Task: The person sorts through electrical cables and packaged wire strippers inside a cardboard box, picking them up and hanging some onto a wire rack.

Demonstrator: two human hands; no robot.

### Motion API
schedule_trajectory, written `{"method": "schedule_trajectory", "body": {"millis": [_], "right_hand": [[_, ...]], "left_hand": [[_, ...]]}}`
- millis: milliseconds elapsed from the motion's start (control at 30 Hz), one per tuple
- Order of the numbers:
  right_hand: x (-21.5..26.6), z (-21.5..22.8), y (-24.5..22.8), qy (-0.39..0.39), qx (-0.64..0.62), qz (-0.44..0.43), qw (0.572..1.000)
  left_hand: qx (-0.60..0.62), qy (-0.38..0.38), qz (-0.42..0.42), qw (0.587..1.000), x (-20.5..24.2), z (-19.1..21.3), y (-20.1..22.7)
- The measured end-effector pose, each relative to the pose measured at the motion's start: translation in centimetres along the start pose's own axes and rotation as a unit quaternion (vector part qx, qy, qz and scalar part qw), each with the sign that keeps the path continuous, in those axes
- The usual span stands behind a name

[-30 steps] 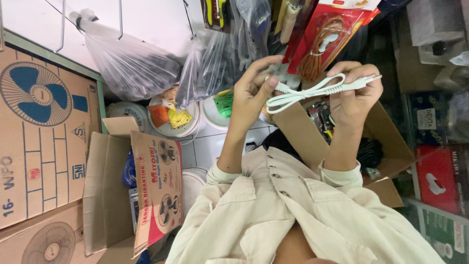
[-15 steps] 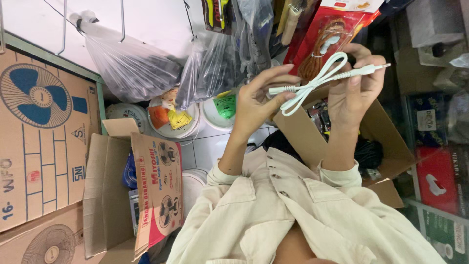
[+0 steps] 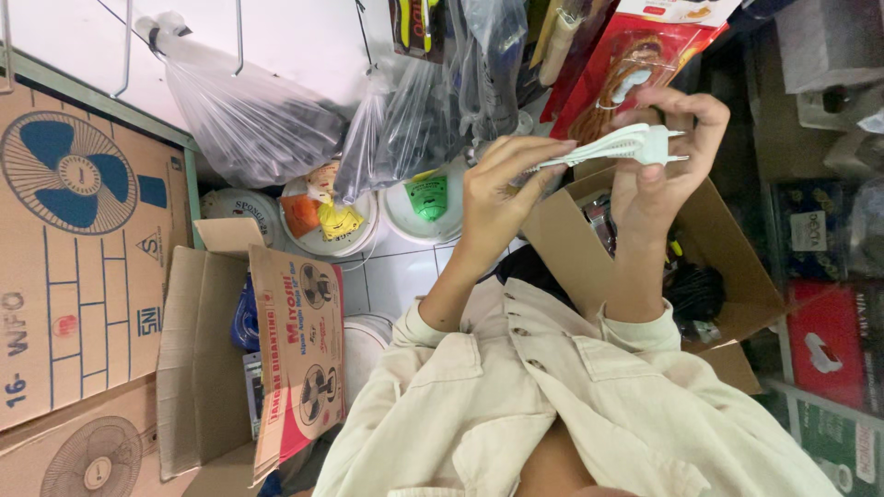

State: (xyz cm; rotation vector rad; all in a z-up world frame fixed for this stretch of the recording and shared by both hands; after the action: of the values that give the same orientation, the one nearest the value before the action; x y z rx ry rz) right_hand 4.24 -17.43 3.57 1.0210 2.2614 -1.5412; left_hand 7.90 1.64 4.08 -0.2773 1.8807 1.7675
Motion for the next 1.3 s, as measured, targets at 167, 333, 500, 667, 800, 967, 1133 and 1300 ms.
{"method": "schedule_trajectory", "body": {"millis": [167,333,500,667,800,967,1133,1300], "right_hand": [[0.2,1.2,0.3,0.016,0.014,-0.013,1.000],[0.0,1.9,0.3,0.020,0.009,0.005,1.000],[-0.4,1.5,0.4,0.008,-0.013,0.006,1.000],[-0.8,1.8,0.1,0.014,0.000,0.040,0.999],[-2.1,0.4,-1.5,0.002,-0.046,0.068,0.997],[-4.4,-1.4,-4.7,-0.029,-0.074,0.079,0.994],[-7.4,-2.2,-7.8,0.024,-0.056,0.163,0.985],[-11.8,-2.0,-8.3,0.018,-0.053,0.177,0.983]], "left_hand": [[-0.001,-0.023,0.013,1.000,-0.4,-0.3,0.6],[0.022,-0.068,0.032,0.997,-0.7,-0.9,1.3],[0.033,-0.063,0.061,0.996,-0.6,-1.5,0.8],[0.018,-0.038,0.029,0.999,-1.0,-2.0,0.5],[0.030,0.008,-0.032,0.999,-2.1,-2.6,2.2],[0.068,0.065,-0.142,0.985,-4.8,-4.3,5.4],[0.091,0.080,-0.217,0.968,-8.2,-6.9,8.4],[0.097,0.091,-0.216,0.967,-12.0,-10.1,9.5]]}}
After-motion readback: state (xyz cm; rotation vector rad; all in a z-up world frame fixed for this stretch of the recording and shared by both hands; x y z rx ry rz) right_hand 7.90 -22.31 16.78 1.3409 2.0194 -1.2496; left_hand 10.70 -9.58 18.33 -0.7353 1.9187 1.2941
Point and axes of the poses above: each hand's wrist, its own x-axis away from the middle knuckle, its own z-axis out of the back of the hand, y = z × x, the point moved 6 cm from there along -x, towards the middle knuckle, and after that the axes turned 2 degrees about y, right-handed, at the moved point
